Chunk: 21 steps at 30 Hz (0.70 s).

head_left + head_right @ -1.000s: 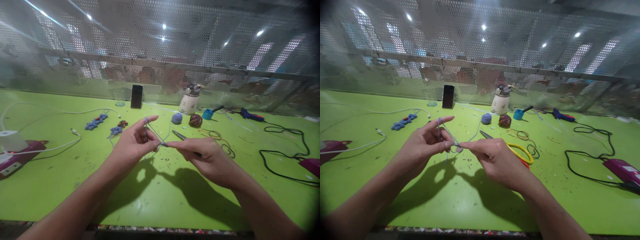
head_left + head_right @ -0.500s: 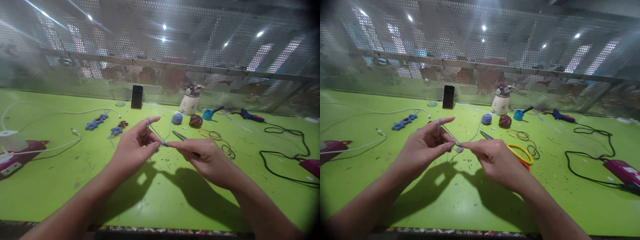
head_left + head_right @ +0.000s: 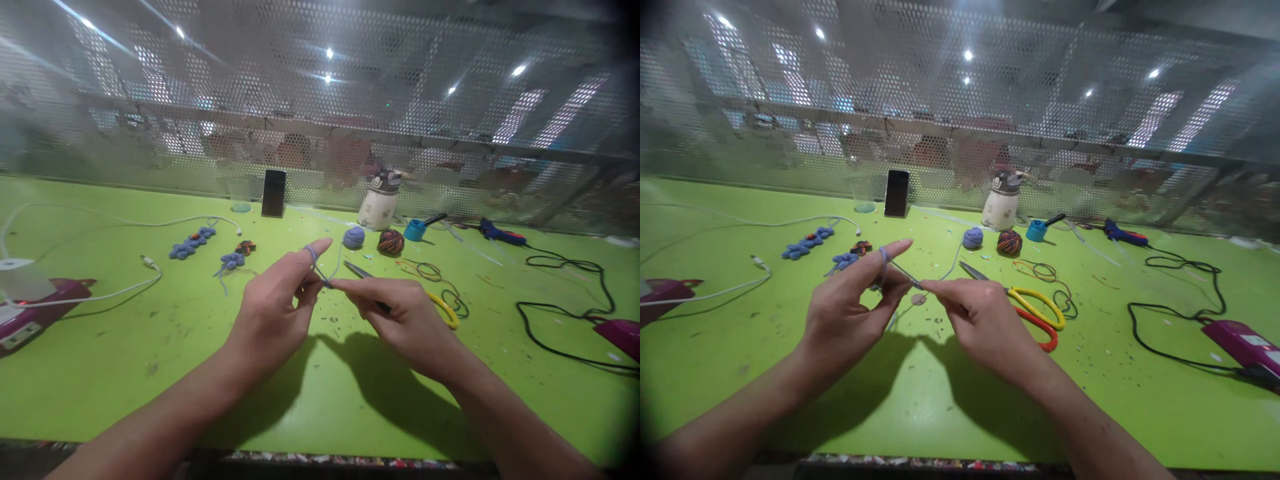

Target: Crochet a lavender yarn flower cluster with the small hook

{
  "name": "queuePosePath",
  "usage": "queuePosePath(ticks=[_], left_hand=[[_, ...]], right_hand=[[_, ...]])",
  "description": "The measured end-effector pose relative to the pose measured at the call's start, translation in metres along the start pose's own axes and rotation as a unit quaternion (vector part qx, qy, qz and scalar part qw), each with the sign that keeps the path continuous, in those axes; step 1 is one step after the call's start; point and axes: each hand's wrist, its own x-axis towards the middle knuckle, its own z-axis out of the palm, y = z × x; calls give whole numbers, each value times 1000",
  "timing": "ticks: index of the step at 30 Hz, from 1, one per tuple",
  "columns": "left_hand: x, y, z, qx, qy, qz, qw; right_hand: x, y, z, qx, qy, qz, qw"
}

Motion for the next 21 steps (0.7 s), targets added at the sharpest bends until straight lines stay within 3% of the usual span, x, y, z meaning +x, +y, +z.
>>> queuePosePath(ticks=[4,7,11,14,17,19,21], left_hand=[[-3,0,2,-3,9,8,1000],[-4,2,4,-26,11,-17,999],[-6,5,7,-47,19,-37,998],[-3,7,8,-114,17,-82,990],[4,6,7,-246,-11,-182,952],[10,5,5,-338,-27,-251,907],[14,3,1,-409,-45,-298,861]], right_hand=[[0,-2,8,59,33,25,997],[1,-4,15,150,54,89,983],[4,-7,24,349,42,228,908],[5,-8,32,453,65,270,847],[4,-7,39,488,103,265,825],[2,-5,42,481,116,244,834],[0,-2,42,445,121,214,861]])
